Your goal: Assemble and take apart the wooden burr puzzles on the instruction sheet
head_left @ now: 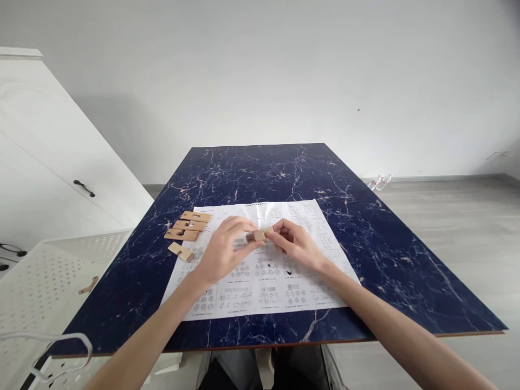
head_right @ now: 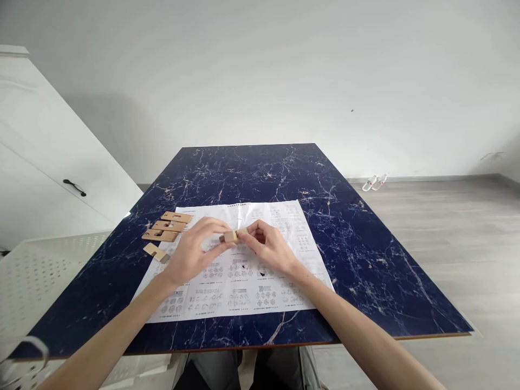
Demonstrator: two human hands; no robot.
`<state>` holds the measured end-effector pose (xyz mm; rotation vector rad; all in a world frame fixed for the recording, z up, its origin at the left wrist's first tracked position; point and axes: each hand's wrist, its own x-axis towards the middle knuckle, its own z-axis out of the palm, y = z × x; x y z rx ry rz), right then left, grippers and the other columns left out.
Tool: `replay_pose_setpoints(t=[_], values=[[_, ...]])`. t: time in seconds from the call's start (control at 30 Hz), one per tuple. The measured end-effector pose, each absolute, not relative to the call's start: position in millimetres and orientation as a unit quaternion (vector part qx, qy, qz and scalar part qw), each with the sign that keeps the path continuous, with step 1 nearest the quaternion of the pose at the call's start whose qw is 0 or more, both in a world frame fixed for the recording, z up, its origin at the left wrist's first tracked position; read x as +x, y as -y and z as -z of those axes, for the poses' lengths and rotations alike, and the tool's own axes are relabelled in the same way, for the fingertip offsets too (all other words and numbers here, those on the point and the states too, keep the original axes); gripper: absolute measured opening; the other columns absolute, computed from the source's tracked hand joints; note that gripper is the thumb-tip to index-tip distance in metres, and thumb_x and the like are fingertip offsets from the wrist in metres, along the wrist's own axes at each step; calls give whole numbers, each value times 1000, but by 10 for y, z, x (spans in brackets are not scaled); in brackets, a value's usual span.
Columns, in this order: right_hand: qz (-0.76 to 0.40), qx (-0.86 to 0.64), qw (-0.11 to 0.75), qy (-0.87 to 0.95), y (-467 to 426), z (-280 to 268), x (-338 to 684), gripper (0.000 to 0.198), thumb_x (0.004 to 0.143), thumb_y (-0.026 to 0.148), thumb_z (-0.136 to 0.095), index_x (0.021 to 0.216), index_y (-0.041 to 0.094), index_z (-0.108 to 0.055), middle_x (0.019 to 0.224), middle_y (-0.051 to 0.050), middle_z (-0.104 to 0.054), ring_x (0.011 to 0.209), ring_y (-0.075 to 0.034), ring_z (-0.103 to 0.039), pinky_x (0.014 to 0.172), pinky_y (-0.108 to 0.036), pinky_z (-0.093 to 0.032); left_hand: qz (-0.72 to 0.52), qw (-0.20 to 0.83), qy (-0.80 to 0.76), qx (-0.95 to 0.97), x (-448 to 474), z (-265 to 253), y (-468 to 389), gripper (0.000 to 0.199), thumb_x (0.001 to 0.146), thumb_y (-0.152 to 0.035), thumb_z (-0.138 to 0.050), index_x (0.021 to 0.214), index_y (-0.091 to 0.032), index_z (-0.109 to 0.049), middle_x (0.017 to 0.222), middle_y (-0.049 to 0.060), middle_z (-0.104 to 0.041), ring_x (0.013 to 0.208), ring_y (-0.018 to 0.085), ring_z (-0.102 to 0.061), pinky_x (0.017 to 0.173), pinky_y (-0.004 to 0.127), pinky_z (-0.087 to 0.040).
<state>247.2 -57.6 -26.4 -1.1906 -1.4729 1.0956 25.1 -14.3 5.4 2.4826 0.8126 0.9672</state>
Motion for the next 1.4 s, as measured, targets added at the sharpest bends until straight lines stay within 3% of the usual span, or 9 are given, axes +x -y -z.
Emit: replay_pose_setpoints(t=[0.1, 0.3, 0.57, 0.97, 1.23, 1.4], values=[[-479, -485, 465, 565, 562, 271, 2472, 46, 92, 68, -69, 89, 23, -60, 68, 2, -57, 60, -15, -51, 57, -31, -41, -312, 61, -218, 923, 241, -15, 196, 10, 103, -32, -68, 110, -26, -71, 114, 6, -77, 110, 26, -70, 100, 46, -52], [-537, -458, 481, 520, 592, 270, 2467, 43, 91, 62, -73, 81, 22, -59, 67, 3, -54, 58, -14, -46, 57, -31, -38, -249, -62, -136, 957, 217, -33, 326, 20, 108, -16, -55, 119, -26, -69, 123, 5, -79, 121, 26, -70, 103, 45, -48], [-572, -453, 490, 476, 640, 194, 2443, 44, 87, 58, -77, 72, 23, -54, 67, 3, -48, 57, -13, -40, 56, -32, -36, -237, 58, -150, 958, 245, -128, 355, 24, 109, -14, -52, 114, -28, -70, 125, 3, -79, 126, 25, -68, 108, 47, -46], [-595, -443, 520, 424, 627, 249, 2448, 50, 82, 60, -83, 71, 22, -54, 66, 5, -45, 56, -11, -37, 55, -31, -30, -258, -135, -49, 955, 297, -152, 187, 13, 106, -12, -58, 114, -18, -67, 114, 6, -78, 112, 23, -71, 102, 42, -49], [-512, -449, 517, 518, 663, 236, 2455, 43, 91, 63, -76, 89, 21, -64, 64, 4, -56, 58, -12, -46, 58, -30, -35, -272, -22, -122, 954, 262, -245, 212, 13, 108, -29, -61, 115, -18, -63, 110, 8, -77, 103, 24, -71, 105, 46, -47], [-454, -431, 595, 505, 645, 177, 2492, 37, 94, 58, -76, 92, 23, -62, 64, 6, -52, 56, -12, -46, 58, -29, -39, -260, 5, -126, 957, 246, -197, 367, 11, 107, -29, -61, 114, -20, -64, 108, 6, -79, 103, 24, -70, 104, 46, -46]])
